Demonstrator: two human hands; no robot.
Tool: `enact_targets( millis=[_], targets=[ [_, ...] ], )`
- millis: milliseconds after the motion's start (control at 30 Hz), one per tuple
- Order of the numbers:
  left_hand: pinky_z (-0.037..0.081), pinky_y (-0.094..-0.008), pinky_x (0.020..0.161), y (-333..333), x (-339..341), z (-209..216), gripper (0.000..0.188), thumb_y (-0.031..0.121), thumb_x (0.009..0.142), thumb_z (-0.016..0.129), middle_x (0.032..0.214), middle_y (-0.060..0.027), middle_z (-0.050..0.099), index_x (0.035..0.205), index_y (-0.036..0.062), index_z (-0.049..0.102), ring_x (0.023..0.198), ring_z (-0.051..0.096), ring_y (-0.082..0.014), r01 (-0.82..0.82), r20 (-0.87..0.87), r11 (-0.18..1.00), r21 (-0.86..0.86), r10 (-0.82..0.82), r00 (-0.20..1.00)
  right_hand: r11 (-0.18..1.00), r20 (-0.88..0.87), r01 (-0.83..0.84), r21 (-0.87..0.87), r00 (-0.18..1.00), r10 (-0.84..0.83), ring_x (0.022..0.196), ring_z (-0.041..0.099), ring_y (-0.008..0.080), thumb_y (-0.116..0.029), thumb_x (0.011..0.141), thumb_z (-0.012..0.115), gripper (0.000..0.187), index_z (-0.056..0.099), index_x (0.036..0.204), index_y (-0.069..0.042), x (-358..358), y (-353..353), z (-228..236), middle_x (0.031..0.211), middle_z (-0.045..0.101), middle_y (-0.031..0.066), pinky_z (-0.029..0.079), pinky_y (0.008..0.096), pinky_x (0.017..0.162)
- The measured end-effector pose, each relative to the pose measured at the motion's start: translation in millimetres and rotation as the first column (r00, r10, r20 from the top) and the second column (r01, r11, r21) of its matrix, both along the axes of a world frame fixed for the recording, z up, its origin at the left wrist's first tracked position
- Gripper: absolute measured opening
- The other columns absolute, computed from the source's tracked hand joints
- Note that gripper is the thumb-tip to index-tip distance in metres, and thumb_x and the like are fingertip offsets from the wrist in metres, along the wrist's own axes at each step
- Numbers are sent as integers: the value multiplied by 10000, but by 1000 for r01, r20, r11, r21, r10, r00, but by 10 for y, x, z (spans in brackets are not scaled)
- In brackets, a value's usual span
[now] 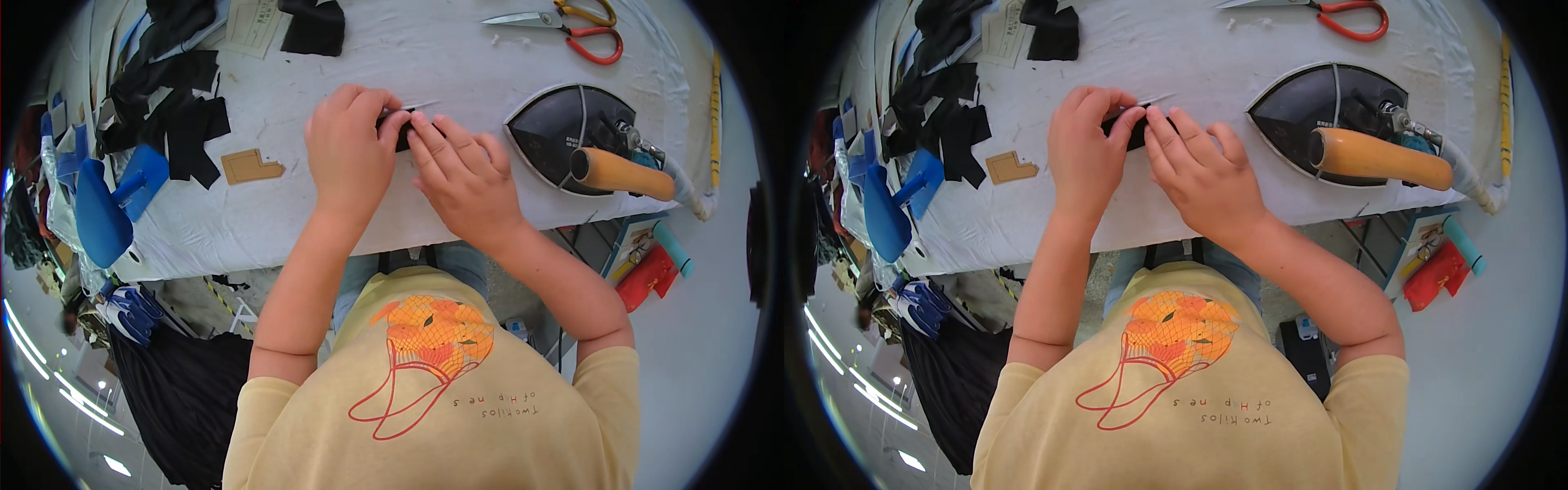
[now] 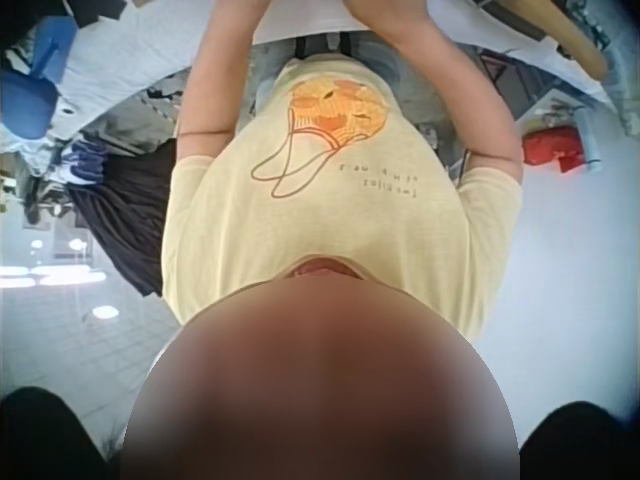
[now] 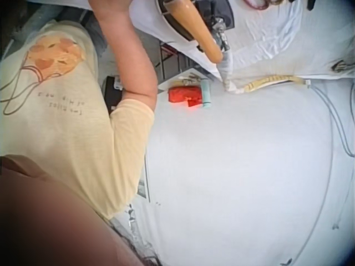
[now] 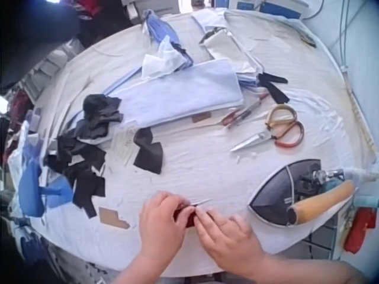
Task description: Cutting fabric pieces to size using scissors and pressing them with an industrial iron according to a template.
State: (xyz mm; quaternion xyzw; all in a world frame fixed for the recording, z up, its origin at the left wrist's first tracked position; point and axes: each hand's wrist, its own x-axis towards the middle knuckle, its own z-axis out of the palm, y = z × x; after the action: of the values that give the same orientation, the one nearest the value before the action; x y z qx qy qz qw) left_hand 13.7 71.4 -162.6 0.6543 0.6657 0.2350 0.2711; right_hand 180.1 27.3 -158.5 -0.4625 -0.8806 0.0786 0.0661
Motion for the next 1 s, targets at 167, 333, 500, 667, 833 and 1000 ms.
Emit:
enact_targets(
  millis=[167,333,500,667,833,1000],
  targets=[
    [432,-426,691,56,14,60,90,139,753,738,794,-32,610,761,99,658,775,586,-269,65,-97,998,-25,-67,993,995,-16,-1,-99,1000,-1,1360,412,184,-358,854,634,539,558,1314,-88,65,-77,47,1455,472,48,255,429,1110],
    [426,-409,752,47,45,81,79,119,748,703,834,-24,611,762,112,626,836,591,-247,197,-260,980,19,-186,948,990,-61,-7,-143,998,-2,1375,395,182,-360,856,637,557,546,1334,-88,123,-152,10,1462,462,47,226,452,1146],
    [429,-393,844,-71,13,-86,128,115,735,700,862,3,617,806,123,594,878,596,-208,293,-285,915,276,-213,934,992,-47,-5,-127,999,-1,1364,406,179,-359,852,639,557,553,1332,-90,115,-140,23,1451,468,44,241,453,1133],
    [429,-395,913,-112,-11,-176,153,96,732,703,869,25,649,853,134,617,867,607,-189,291,-204,890,350,-231,951,992,-62,0,-123,998,-8,1355,414,177,-355,852,640,546,563,1324,-91,110,-138,10,1446,472,42,247,457,1126],
    [416,-416,925,-129,-4,-182,156,81,734,715,864,31,658,867,154,678,854,606,-189,172,-94,935,311,-150,984,992,-74,4,-128,997,-14,1348,421,175,-352,852,641,541,566,1321,-92,120,-139,11,1440,477,39,247,463,1123],
    [386,-411,919,-150,22,-113,119,93,734,722,854,30,652,828,160,690,879,599,-199,76,-44,970,229,-68,997,990,-93,20,-142,995,-33,1334,431,172,-340,850,646,510,576,1301,-111,109,-122,42,1428,488,34,259,457,1108]
  ],
)
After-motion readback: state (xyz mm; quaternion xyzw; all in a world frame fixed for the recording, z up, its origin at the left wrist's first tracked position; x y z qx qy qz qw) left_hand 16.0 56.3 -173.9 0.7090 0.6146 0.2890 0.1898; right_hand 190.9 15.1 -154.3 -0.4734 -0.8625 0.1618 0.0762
